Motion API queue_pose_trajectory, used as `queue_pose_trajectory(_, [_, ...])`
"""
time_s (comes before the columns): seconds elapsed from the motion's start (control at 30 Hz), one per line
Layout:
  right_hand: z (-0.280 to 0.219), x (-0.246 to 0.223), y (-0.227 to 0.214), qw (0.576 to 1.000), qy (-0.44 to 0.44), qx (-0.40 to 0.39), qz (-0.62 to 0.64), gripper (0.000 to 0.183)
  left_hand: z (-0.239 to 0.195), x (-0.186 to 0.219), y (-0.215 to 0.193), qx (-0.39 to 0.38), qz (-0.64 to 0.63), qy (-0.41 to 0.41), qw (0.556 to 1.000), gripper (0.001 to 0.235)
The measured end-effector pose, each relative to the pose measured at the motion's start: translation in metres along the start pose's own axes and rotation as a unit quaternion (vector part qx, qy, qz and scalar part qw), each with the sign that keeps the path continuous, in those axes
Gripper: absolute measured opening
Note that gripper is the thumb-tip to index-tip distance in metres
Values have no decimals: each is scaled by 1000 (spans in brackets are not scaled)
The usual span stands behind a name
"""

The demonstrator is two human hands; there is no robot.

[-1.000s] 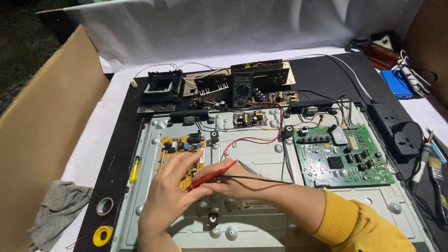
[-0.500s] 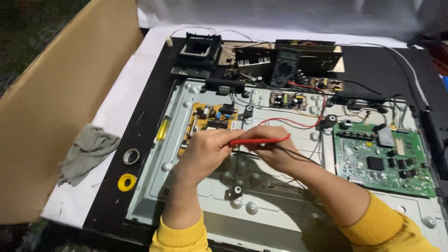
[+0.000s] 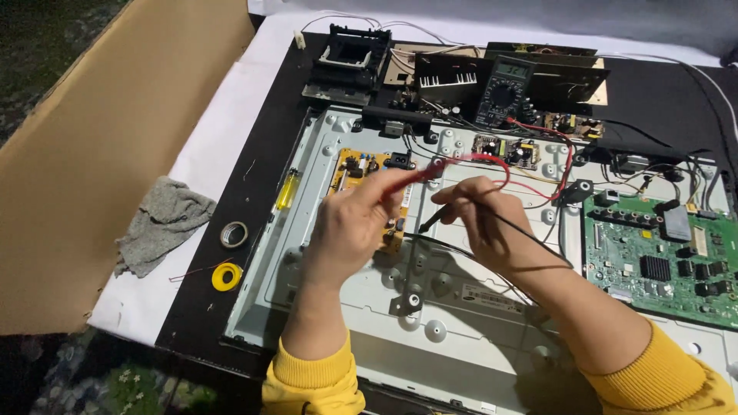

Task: The person uses a multimeter to test components on a circuit board inside an open electronic device. They move the multimeter probes between different points on the board while checking the readings on the multimeter display.

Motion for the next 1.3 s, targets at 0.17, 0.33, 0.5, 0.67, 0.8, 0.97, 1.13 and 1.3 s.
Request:
queue_pose_trajectory(0.17, [1,5,3,1000,-16,-1,-6,17,-8,-40,-4,41,-27,-43,998,41])
queue_pose_trajectory(0.33, [1,6,8,998,-60,-19,-10,16,-11,-36,-18,118,44,-31,992,48])
queue_pose_trajectory(0.5, [-4,14,12,994,-97,-19,-47,19,-25,-45,-24,160,3,-65,985,23])
queue_pose_trajectory(0.67, [-2,7,21,995,-70,-61,-41,18,-63,-64,-24,275,-380,-189,863,20])
queue_pose_trajectory(0.8, [-5,8,27,992,-17,-127,-20,17,-98,-75,-19,297,-541,-263,742,21])
queue_pose_trajectory(0.97, [0,19,33,989,-10,-144,-15,13,-97,-52,-3,231,-511,-273,782,24])
queue_pose_trajectory(1.13, [5,32,29,987,28,-150,-49,22,-109,-55,32,160,-385,-243,876,20])
queue_pose_trajectory(1.3, [0,33,20,995,43,-92,22,57,-116,-41,46,73,165,-55,982,10])
Point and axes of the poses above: each hand's wrist, its own z-axis towards the middle knuckle, its own y-axis out of the palm, x = y × z, the point moved 2 cm from there along z, towards the middle knuckle, and after that the axes turned 5 degrees about x, right-handed, at the moved point
